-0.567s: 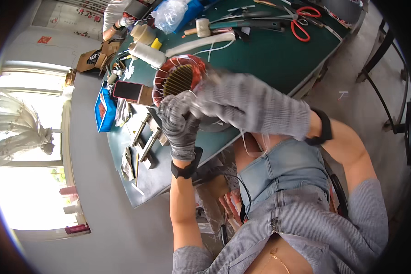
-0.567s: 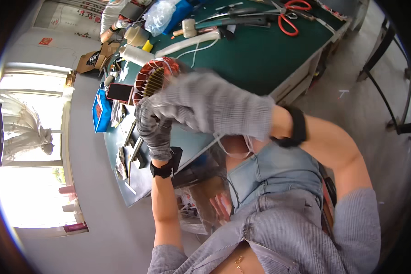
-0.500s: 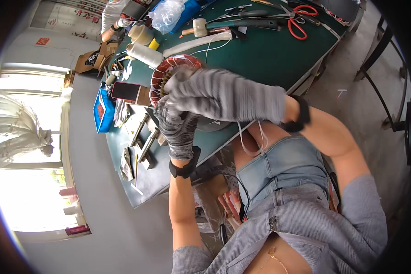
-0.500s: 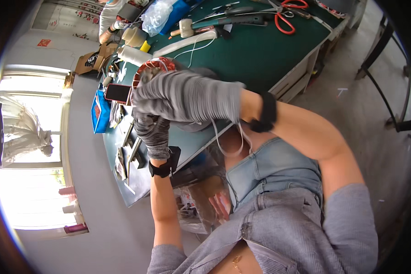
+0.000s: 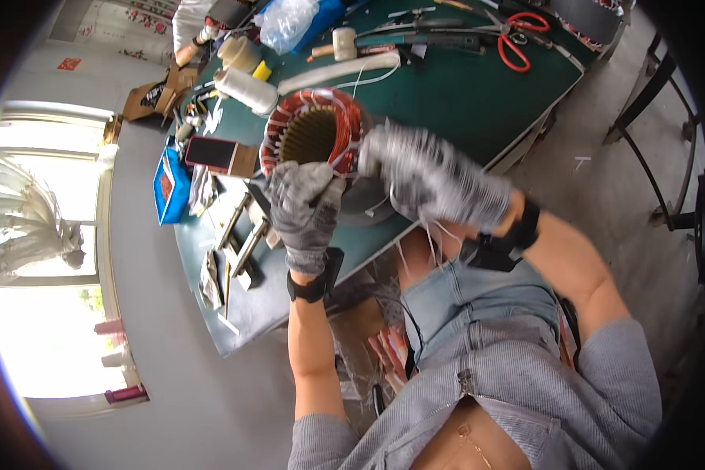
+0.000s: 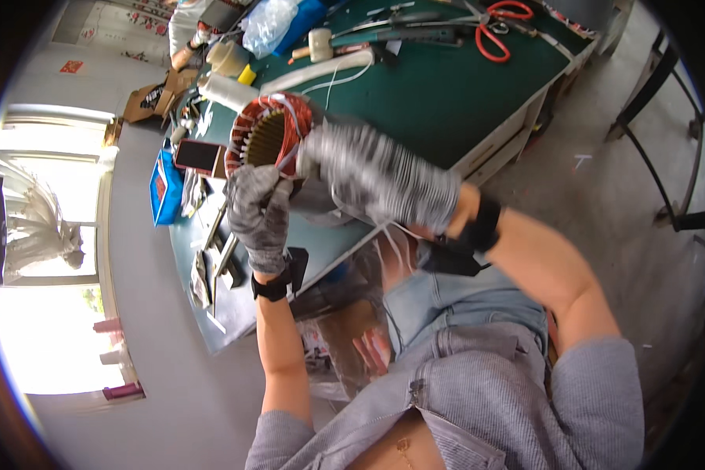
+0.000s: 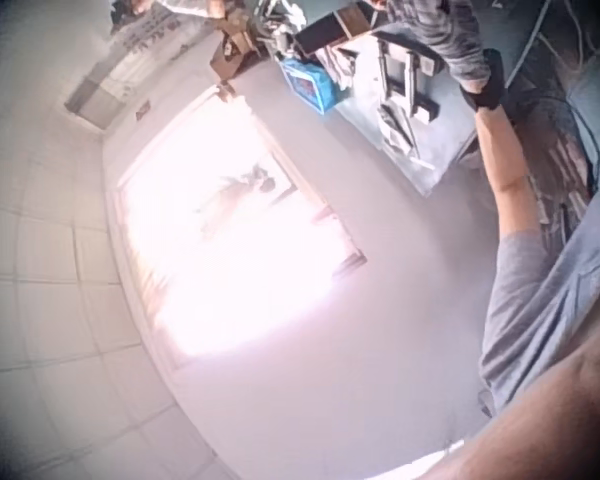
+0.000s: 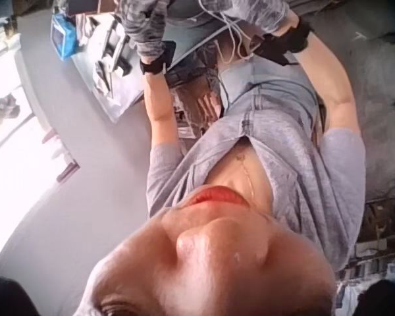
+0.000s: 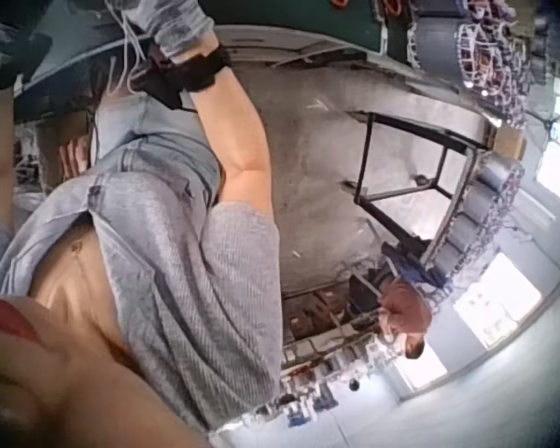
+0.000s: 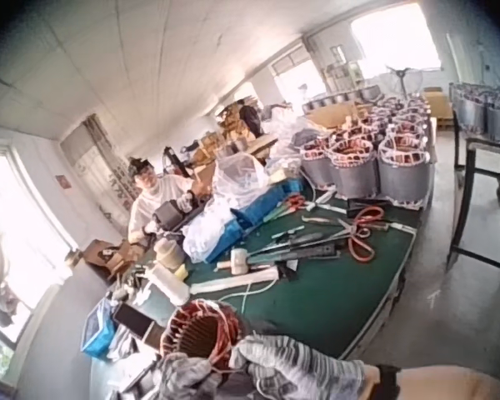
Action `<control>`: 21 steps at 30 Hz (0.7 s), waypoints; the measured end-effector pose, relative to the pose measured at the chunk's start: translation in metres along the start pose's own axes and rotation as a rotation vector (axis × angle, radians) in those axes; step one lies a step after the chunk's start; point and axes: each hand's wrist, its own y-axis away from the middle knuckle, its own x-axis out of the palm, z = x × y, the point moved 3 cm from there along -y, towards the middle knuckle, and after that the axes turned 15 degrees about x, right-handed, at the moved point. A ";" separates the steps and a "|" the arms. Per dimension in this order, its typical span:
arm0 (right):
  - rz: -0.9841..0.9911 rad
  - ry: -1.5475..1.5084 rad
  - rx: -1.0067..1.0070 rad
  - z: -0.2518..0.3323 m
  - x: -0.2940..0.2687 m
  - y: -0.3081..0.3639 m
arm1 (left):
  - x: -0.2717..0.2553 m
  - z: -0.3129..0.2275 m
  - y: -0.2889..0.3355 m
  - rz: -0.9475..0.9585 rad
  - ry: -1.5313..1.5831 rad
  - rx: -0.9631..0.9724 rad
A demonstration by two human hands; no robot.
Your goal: The recorder is assembling and securing components within a large motor stator, including tying wires and using a mallet.
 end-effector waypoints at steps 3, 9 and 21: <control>0.160 0.071 0.020 0.046 0.005 -0.015 | 0.004 0.000 0.007 -0.152 0.480 -0.516; -0.210 1.529 -0.750 0.089 -0.013 -0.019 | 0.002 -0.003 -0.026 0.199 -0.092 -0.227; -0.783 1.316 -0.936 0.010 0.006 0.004 | -0.003 0.004 -0.036 0.358 0.139 -0.439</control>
